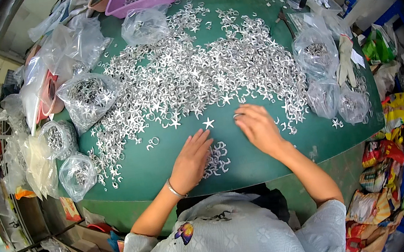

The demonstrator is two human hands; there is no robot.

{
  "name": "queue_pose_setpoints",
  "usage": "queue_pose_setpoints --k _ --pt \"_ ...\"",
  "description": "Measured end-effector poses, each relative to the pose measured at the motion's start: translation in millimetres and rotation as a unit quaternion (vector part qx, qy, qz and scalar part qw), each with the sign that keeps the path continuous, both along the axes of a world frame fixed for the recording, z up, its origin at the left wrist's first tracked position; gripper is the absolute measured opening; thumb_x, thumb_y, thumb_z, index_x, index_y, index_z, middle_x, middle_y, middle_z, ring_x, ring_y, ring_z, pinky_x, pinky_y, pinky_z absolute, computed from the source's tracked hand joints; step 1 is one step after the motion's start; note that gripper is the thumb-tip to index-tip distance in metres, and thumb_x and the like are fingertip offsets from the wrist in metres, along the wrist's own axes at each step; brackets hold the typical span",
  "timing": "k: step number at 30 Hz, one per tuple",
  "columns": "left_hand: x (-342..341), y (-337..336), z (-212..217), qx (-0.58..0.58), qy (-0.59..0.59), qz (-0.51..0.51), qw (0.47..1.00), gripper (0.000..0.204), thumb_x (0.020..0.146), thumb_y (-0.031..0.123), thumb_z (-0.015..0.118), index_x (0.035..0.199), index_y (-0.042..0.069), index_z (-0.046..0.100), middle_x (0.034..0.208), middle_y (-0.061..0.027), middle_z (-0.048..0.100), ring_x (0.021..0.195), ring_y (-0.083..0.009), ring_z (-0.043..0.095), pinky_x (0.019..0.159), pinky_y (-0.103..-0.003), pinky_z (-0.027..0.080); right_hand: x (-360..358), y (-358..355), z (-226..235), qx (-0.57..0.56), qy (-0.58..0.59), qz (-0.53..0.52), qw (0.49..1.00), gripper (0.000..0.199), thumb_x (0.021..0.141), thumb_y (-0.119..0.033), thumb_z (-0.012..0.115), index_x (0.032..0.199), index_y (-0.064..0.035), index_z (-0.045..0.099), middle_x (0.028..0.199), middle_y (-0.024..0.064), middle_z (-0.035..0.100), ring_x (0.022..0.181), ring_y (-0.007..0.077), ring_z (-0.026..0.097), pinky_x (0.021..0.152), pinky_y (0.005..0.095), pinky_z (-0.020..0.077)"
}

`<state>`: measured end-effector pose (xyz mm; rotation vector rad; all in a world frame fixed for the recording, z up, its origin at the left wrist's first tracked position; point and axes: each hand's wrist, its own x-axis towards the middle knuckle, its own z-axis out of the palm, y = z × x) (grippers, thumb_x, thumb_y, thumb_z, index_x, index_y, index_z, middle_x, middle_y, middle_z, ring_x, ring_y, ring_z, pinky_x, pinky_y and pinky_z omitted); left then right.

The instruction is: The person sorts silver star and moon-shaped decorative pieces on a green workbench by hand, picking up individual items and placing them into plastic bags and bins.

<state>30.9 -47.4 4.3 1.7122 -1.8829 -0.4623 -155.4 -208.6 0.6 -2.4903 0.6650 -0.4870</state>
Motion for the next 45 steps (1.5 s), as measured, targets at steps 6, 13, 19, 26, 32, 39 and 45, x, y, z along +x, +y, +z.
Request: queue_pose_setpoints --k 6,13,19,26,32,39,45 --pt "6 -21 -4 -0.015 -0.072 -0.032 0.997 0.049 0.074 -0.005 0.055 0.123 -0.004 0.052 0.140 -0.0182 0.044 0.131 -0.0335 0.041 0.108 -0.046 0.033 6 34 2 -0.079 0.064 -0.090 0.991 0.042 0.084 -0.016 0.065 0.118 0.0052 0.056 0.130 0.0190 0.050 0.125 0.0352 0.045 0.104 0.0432 0.0354" --pt "36 15 -2 0.029 -0.089 0.059 0.994 0.035 0.083 -0.002 0.054 0.117 -0.005 0.056 0.135 -0.0169 0.049 0.129 -0.0331 0.043 0.109 -0.046 0.032 10 57 9 0.068 0.032 0.054 0.996 0.053 0.085 -0.023 0.065 0.125 0.0078 0.049 0.139 0.0216 0.040 0.133 0.0390 0.034 0.109 0.0486 0.0283" --pt "48 28 -3 0.023 -0.149 0.167 0.974 0.034 0.086 0.000 0.053 0.120 -0.008 0.053 0.134 -0.0192 0.049 0.130 -0.0378 0.041 0.107 -0.050 0.031 19 12 -14 -0.080 0.065 -0.053 0.993 0.048 0.088 -0.022 0.062 0.123 0.0089 0.050 0.140 0.0220 0.040 0.133 0.0385 0.035 0.106 0.0478 0.0324" --pt "34 17 -3 -0.007 -0.081 0.151 0.985 0.043 0.085 -0.003 0.050 0.128 -0.005 0.048 0.138 -0.0197 0.045 0.131 -0.0371 0.039 0.109 -0.050 0.029 9 21 24 -0.052 0.042 -0.025 0.997 0.050 0.086 -0.019 0.064 0.126 0.0069 0.049 0.145 0.0210 0.035 0.136 0.0359 0.032 0.109 0.0456 0.0307" --pt "8 6 1 0.040 -0.051 0.036 0.997 0.047 0.083 -0.006 0.048 0.130 -0.001 0.047 0.139 -0.0172 0.044 0.132 -0.0351 0.039 0.110 -0.047 0.030 10 52 12 0.057 0.062 0.050 0.995 0.052 0.086 -0.018 0.063 0.131 0.0040 0.047 0.139 0.0200 0.044 0.134 0.0366 0.035 0.109 0.0472 0.0297" --pt "4 -2 0 -0.001 -0.020 0.066 0.998 0.038 0.079 0.000 0.060 0.117 0.003 0.058 0.116 -0.0127 0.054 0.107 -0.0304 0.052 0.089 -0.040 0.040 4 20 3 -0.050 0.094 -0.017 0.994 0.042 0.089 -0.015 0.059 0.128 0.0002 0.051 0.138 0.0152 0.047 0.133 0.0350 0.037 0.109 0.0473 0.0302" --pt "14 -6 -5 -0.004 -0.008 0.099 0.995 0.025 0.076 0.002 0.065 0.100 0.005 0.061 0.093 -0.0078 0.052 0.087 -0.0263 0.051 0.072 -0.036 0.038 -5 44 19 0.119 0.041 0.046 0.991 0.046 0.088 -0.016 0.060 0.130 -0.0009 0.049 0.142 0.0144 0.042 0.135 0.0334 0.034 0.109 0.0469 0.0293"
